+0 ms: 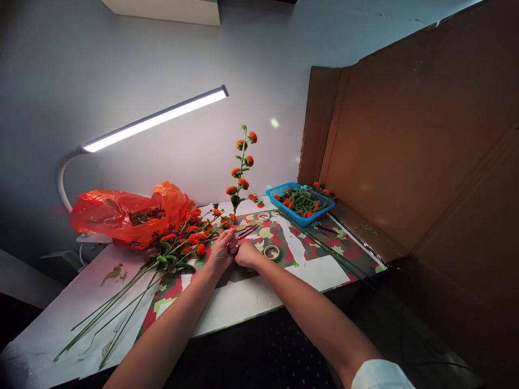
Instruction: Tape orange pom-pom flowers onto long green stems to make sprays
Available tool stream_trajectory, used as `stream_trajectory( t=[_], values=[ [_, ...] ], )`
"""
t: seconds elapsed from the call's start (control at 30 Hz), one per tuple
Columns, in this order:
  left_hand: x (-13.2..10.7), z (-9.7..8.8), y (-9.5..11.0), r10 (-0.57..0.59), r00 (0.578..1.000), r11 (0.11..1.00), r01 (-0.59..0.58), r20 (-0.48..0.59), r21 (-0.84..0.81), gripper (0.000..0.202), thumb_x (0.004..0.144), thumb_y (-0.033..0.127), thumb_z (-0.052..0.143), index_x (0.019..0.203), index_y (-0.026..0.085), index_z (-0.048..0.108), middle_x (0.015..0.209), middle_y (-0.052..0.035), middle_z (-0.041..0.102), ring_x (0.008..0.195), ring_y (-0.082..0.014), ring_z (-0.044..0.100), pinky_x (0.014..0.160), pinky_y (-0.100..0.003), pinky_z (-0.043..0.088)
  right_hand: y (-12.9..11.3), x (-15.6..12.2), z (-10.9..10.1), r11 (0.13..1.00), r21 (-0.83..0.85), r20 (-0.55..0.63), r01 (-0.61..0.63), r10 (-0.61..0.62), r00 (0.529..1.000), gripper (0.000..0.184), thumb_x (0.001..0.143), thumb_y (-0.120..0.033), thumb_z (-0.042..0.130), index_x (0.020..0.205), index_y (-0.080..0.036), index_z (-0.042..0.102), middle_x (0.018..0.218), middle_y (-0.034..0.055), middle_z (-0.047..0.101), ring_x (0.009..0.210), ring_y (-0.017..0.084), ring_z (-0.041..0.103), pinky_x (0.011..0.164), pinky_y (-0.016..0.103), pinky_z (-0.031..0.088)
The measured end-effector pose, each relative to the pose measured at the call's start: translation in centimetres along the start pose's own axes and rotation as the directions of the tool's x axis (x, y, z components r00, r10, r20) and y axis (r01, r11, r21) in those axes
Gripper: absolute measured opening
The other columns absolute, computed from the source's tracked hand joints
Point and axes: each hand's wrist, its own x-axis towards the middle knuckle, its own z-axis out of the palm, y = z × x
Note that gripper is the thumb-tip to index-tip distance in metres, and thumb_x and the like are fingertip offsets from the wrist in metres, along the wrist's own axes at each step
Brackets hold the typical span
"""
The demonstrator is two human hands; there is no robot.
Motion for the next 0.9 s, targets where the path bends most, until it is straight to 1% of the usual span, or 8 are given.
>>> stream_trajectory(
  t=[0.23, 0.37, 0.47, 0.53, 0.63, 0.7, 0.8, 0.9],
  values=[
    [-0.8, 1.0, 0.6, -0.055, 0.995, 0.998, 0.057, 0.077, -0.023, 0.038, 0.052, 0.031, 0.083, 0.068, 0.015, 0.052, 0.046, 0.0113, 0.029, 0.037, -0.0007, 0.023, 0.033, -0.013, 0.013, 1.3, -2.4, 0.2, 0.977, 0.059, -0.060, 0.203, -0.200, 0.978, 0.019, 0.083, -0.013, 0.039, 0.076, -0.014, 0.058, 0.074, 0.0027, 0.057, 0.071, 0.014, 0.049, 0.065, 0.023, 0.037],
    [-1.8, 1.6, 1.5, -0.094, 0.989, 0.993, 0.102, 0.114, -0.058, 0.037, 0.054, 0.031, 0.082, 0.072, 0.014, 0.054, 0.048, 0.0113, 0.028, 0.037, -0.0003, 0.021, 0.033, -0.012, 0.012, 2.2, -3.4, 1.0, 0.918, 0.102, -0.184, 0.383, -0.361, 0.914, 0.026, 0.086, -0.022, 0.042, 0.103, -0.012, 0.058, 0.081, 0.0045, 0.057, 0.076, 0.016, 0.049, 0.072, 0.027, 0.039],
    [-2.7, 2.1, 2.3, -0.110, 0.986, 0.989, 0.122, 0.126, -0.089, 0.038, 0.055, 0.032, 0.081, 0.073, 0.014, 0.054, 0.049, 0.0112, 0.027, 0.038, -0.0006, 0.021, 0.032, -0.012, 0.012, 2.8, -3.4, 1.2, 0.913, 0.193, -0.193, 0.358, -0.323, 0.927, 0.052, 0.089, -0.035, 0.041, 0.136, -0.013, 0.034, 0.086, 0.0056, 0.060, 0.076, 0.018, 0.052, 0.074, 0.031, 0.042],
    [-3.3, 2.4, 2.9, -0.122, 0.984, 0.983, 0.138, 0.127, -0.123, 0.037, 0.056, 0.031, 0.081, 0.073, 0.014, 0.053, 0.049, 0.0113, 0.026, 0.038, -0.0006, 0.021, 0.032, -0.011, 0.013, 3.0, -3.7, 1.0, 0.918, 0.175, -0.225, 0.355, -0.314, 0.922, 0.063, 0.087, -0.041, 0.044, 0.142, -0.016, 0.023, 0.107, 0.0111, 0.059, 0.097, 0.022, 0.053, 0.086, 0.037, 0.041],
    [-4.2, 3.0, 3.8, -0.144, 0.983, 0.968, 0.165, 0.118, -0.187, 0.032, 0.060, 0.027, 0.079, 0.073, 0.014, 0.053, 0.048, 0.0112, 0.026, 0.037, -0.0005, 0.022, 0.031, -0.011, 0.013, 2.4, -5.2, 0.4, 0.901, 0.110, -0.364, 0.420, -0.357, 0.860, 0.059, 0.085, -0.048, 0.047, 0.135, -0.020, 0.037, 0.134, 0.0134, 0.044, 0.127, 0.028, 0.034, 0.103, 0.044, 0.028],
    [-4.6, 3.4, 4.3, -0.139, 0.985, 0.963, 0.158, 0.100, -0.216, 0.028, 0.063, 0.025, 0.078, 0.073, 0.014, 0.054, 0.048, 0.0110, 0.028, 0.036, -0.0004, 0.024, 0.030, -0.011, 0.013, 1.3, -6.7, 0.3, 0.850, 0.207, -0.482, 0.484, -0.341, 0.807, 0.039, 0.088, -0.045, 0.044, 0.117, -0.020, 0.055, 0.120, 0.0114, 0.056, 0.114, 0.024, 0.048, 0.096, 0.039, 0.036],
    [-5.0, 4.0, 4.8, -0.105, 0.993, 0.962, 0.115, 0.051, -0.249, 0.024, 0.065, 0.023, 0.076, 0.073, 0.013, 0.056, 0.047, 0.0107, 0.032, 0.035, -0.0002, 0.025, 0.029, -0.011, 0.013, -0.7, -8.7, 0.9, 0.807, 0.367, -0.514, 0.464, -0.240, 0.824, 0.030, 0.072, -0.041, 0.067, 0.091, -0.018, 0.062, 0.086, 0.0062, 0.066, 0.083, 0.021, 0.060, 0.077, 0.033, 0.046],
    [-5.5, 4.3, 4.9, -0.076, 0.997, 0.957, 0.078, 0.016, -0.280, 0.021, 0.067, 0.023, 0.075, 0.072, 0.013, 0.057, 0.046, 0.0102, 0.035, 0.034, 0.0001, 0.027, 0.028, -0.010, 0.015, -2.3, -9.6, 1.8, 0.726, 0.575, -0.456, 0.377, -0.097, 0.885, 0.024, 0.071, -0.038, 0.069, 0.075, -0.015, 0.065, 0.068, 0.0036, 0.065, 0.067, 0.017, 0.060, 0.067, 0.030, 0.047]
  ],
)
